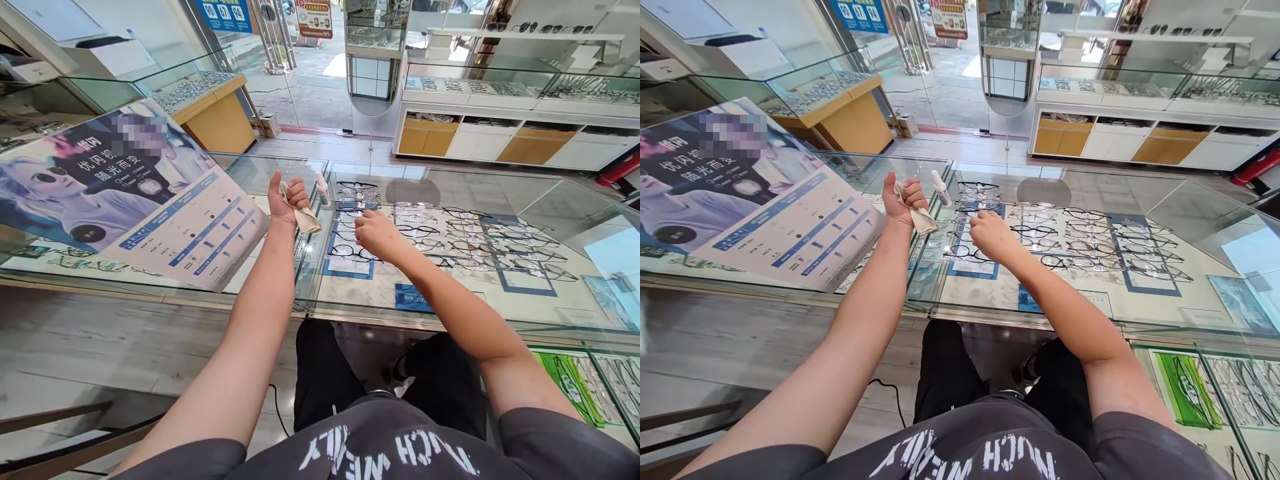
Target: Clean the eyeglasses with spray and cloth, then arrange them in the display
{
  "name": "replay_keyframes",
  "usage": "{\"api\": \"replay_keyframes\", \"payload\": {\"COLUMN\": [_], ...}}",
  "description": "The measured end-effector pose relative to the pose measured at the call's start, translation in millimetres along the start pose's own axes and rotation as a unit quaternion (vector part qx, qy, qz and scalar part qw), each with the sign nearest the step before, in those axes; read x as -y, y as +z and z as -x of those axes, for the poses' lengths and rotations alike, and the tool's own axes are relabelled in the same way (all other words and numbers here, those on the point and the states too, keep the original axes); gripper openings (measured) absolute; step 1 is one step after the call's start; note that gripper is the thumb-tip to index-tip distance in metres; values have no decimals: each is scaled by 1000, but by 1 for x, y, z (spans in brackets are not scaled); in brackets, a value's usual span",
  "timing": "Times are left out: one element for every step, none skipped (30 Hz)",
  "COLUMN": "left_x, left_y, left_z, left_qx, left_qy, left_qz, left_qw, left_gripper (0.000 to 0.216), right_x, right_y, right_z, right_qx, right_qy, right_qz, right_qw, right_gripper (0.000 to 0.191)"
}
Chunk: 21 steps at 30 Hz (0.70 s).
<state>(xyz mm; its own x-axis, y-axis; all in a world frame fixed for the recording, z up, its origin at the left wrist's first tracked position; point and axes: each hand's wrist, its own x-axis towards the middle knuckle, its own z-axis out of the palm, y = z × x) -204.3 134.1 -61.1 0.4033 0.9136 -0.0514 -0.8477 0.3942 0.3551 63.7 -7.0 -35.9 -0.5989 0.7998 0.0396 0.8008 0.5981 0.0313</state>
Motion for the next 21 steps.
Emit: {"api": "replay_keyframes", "payload": {"left_x": [0, 0, 0, -1, -1, -1, -1, -2, -2, -2, -2, -2, -2, -2, -2, -2, -3, -3, -4, -4, -5], "left_y": [0, 0, -1, -1, -1, -2, -2, -3, -3, -4, -4, -5, -5, -5, -5, -5, -5, -4, -4, -4, -4], "left_z": [0, 0, -1, -1, -1, -1, -1, 0, 0, 1, 1, 2, 3, 3, 4, 4, 4, 5, 5, 6, 6], "left_qx": [0, 1, 1, 1, 1, 1, 0, 0, 0, -1, -3, -3, -3, -2, -1, 1, 1, 0, -1, -3, -6], "left_qy": [-1, -3, -5, -5, -4, -2, -1, 2, 4, 6, 9, 12, 15, 20, 25, 31, 37, 43, 49, 55, 60], "left_qz": [-2, -5, -8, -11, -13, -14, -14, -13, -12, -12, -13, -14, -16, -17, -18, -18, -16, -15, -14, -14, -15], "left_qw": [1000, 1000, 1000, 1000, 1000, 1000, 1000, 1000, 1000, 1000, 1000, 1000, 1000, 1000, 1000, 999, 999, 999, 999, 998, 998], "left_gripper": [56, 57, 57, 57, 56, 55, 53, 51, 48, 45, 43, 40, 38, 37, 35, 34, 33, 32, 31, 30, 30], "right_x": [0, 1, 2, 2, 3, 2, 2, 0, -1, -4, -7, -9, -12, -14, -16, -17, -17, -17, -17, -16, -14], "right_y": [0, 0, -1, -2, -4, -8, -12, -16, -22, -27, -33, -38, -42, -45, -47, -48, -47, -46, -45, -43, -41], "right_z": [0, 0, 0, 1, 2, 4, 6, 9, 12, 14, 15, 15, 13, 10, 5, -1, -9, -17, -25, -33, -40], "right_qx": [2, 5, 8, 10, 10, 6, -1, -13, -26, -37, -42, -38, -26, -9, 10, 27, 42, 56, 70, 85, 99], "right_qy": [0, 1, 1, 2, 4, 6, 11, 22, 42, 70, 105, 141, 173, 197, 209, 214, 213, 209, 207, 205, 205], "right_qz": [2, 4, 5, 4, 0, -8, -21, -39, -61, -83, -100, -111, -114, -111, -106, -101, -96, -91, -85, -79, -73], "right_qw": [1000, 1000, 1000, 1000, 1000, 1000, 1000, 999, 997, 993, 989, 983, 978, 974, 972, 971, 971, 972, 972, 972, 971], "right_gripper": [21, 21, 22, 22, 23, 24, 25, 25, 26, 28, 29, 29, 29, 28, 28, 28, 28, 29, 29, 28, 28]}}
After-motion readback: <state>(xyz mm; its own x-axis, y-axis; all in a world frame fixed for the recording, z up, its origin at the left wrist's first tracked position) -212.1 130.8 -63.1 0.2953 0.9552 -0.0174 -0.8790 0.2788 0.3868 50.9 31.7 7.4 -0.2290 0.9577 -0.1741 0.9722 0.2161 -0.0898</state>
